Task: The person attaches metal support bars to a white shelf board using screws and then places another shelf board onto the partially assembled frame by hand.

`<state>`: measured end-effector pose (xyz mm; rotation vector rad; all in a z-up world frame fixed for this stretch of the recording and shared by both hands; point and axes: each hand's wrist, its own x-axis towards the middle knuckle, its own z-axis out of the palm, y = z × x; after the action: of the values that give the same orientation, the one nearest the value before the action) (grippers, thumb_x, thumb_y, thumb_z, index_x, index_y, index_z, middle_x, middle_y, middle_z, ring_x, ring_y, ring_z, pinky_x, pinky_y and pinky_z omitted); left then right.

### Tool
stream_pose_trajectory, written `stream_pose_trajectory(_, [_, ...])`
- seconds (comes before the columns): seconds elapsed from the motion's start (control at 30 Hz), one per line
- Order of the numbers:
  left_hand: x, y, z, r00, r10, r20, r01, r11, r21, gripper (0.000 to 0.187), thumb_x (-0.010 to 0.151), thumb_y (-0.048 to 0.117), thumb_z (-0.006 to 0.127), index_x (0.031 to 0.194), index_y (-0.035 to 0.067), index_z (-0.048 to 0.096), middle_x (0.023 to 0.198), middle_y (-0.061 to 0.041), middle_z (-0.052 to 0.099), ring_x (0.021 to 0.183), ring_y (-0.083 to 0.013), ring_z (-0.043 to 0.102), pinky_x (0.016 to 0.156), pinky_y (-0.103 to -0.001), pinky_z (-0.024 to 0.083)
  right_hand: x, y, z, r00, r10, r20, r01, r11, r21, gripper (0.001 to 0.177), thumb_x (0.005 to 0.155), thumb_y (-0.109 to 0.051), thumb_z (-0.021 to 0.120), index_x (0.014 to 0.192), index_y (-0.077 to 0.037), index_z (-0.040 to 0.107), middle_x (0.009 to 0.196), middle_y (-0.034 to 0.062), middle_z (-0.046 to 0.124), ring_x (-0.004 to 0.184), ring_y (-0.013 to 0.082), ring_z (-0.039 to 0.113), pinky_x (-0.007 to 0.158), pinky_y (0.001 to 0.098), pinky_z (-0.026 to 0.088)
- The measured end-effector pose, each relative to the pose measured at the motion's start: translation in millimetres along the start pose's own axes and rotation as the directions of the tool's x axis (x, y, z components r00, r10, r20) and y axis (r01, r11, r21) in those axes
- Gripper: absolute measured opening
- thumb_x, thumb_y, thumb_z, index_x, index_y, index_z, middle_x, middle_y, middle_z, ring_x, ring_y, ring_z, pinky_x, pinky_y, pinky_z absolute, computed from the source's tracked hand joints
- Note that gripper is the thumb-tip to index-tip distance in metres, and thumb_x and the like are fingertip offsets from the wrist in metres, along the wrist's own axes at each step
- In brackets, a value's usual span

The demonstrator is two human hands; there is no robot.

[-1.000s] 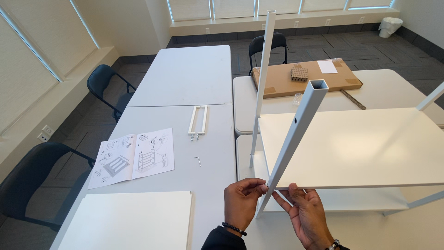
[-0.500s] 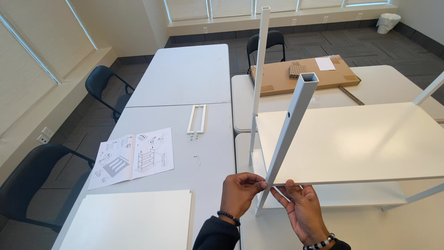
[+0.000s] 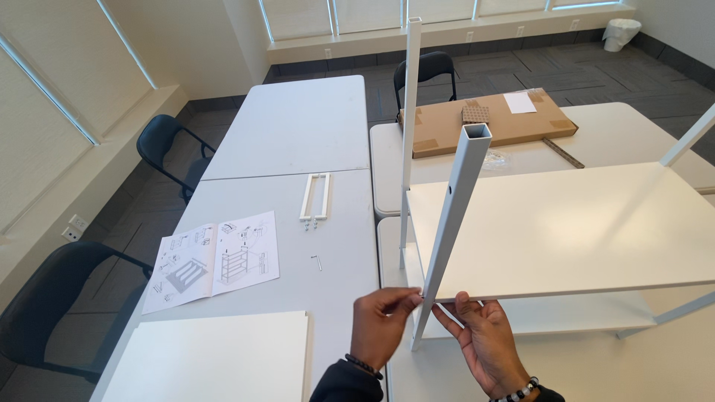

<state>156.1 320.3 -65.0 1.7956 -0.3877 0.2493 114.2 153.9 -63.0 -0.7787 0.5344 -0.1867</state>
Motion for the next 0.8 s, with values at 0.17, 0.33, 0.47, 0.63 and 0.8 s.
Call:
stream_pose_trajectory(0.17, [8, 14, -1, 0.861, -0.494, 0.117, 0.507, 0.846, -0.161, 0.027, 0.086, 0.03, 0.088, 0.09, 0.003, 0.088, 0.069, -0.008, 0.078, 0.063, -0.0141, 0.072, 0.069, -0.027, 0.067, -2, 1, -2, 0.999, -0.011, 0.043, 0.012, 1.0, -0.014, 0.021, 0.101, -0.008, 0.062, 0.104, 0.006, 0.046, 0.101, 0.0276, 0.065, 0.111, 0.0449, 0.071, 0.113, 0.0657, 0.057])
stream_pose_trajectory(0.33, [-2, 2, 6, 0.992, -0.121, -0.039, 0.119, 0.991, -0.054, 0.014, 0.081, 0.005, 0.088, 0.092, 0.013, 0.089, 0.089, -0.003, 0.088, 0.082, -0.0169, 0.082, 0.08, -0.031, 0.071, -7, -3, 2, 1.0, 0.018, 0.009, -0.018, 1.0, -0.017, 0.019, 0.103, -0.007, 0.059, 0.108, 0.005, 0.045, 0.103, 0.0256, 0.064, 0.115, 0.0408, 0.069, 0.115, 0.0639, 0.056])
stream_pose_trajectory(0.47, [-6, 4, 7, 0.985, -0.171, -0.028, 0.163, 0.968, -0.19, 0.034, 0.079, -0.003, 0.087, 0.11, 0.011, 0.086, 0.097, -0.006, 0.088, 0.086, -0.0162, 0.083, 0.088, -0.031, 0.073, -8, -4, 4, 1.0, 0.027, -0.009, -0.027, 1.0, -0.01, 0.02, 0.103, -0.006, 0.06, 0.108, 0.004, 0.044, 0.105, 0.0239, 0.063, 0.115, 0.0415, 0.069, 0.112, 0.0635, 0.057])
stream_pose_trajectory(0.63, [0, 22, -4, 0.854, -0.518, 0.037, 0.518, 0.843, -0.149, 0.027, 0.086, 0.031, 0.085, 0.094, 0.006, 0.087, 0.084, -0.006, 0.086, 0.075, -0.0177, 0.083, 0.078, -0.027, 0.071, -8, -4, 4, 1.0, 0.013, -0.013, -0.013, 1.0, -0.007, 0.022, 0.103, -0.005, 0.061, 0.102, 0.003, 0.041, 0.099, 0.0223, 0.06, 0.113, 0.0385, 0.069, 0.113, 0.0655, 0.058])
stream_pose_trajectory(0.8, [1, 14, 0, 0.852, -0.512, 0.11, 0.521, 0.85, -0.073, 0.025, 0.084, 0.032, 0.087, 0.094, 0.009, 0.088, 0.081, -0.003, 0.083, 0.074, -0.012, 0.076, 0.079, -0.026, 0.067, -1, 2, -4, 1.0, -0.006, 0.031, 0.006, 1.0, 0.006, 0.02, 0.1, -0.005, 0.063, 0.103, 0.003, 0.044, 0.097, 0.0188, 0.063, 0.11, 0.0366, 0.071, 0.112, 0.0655, 0.059])
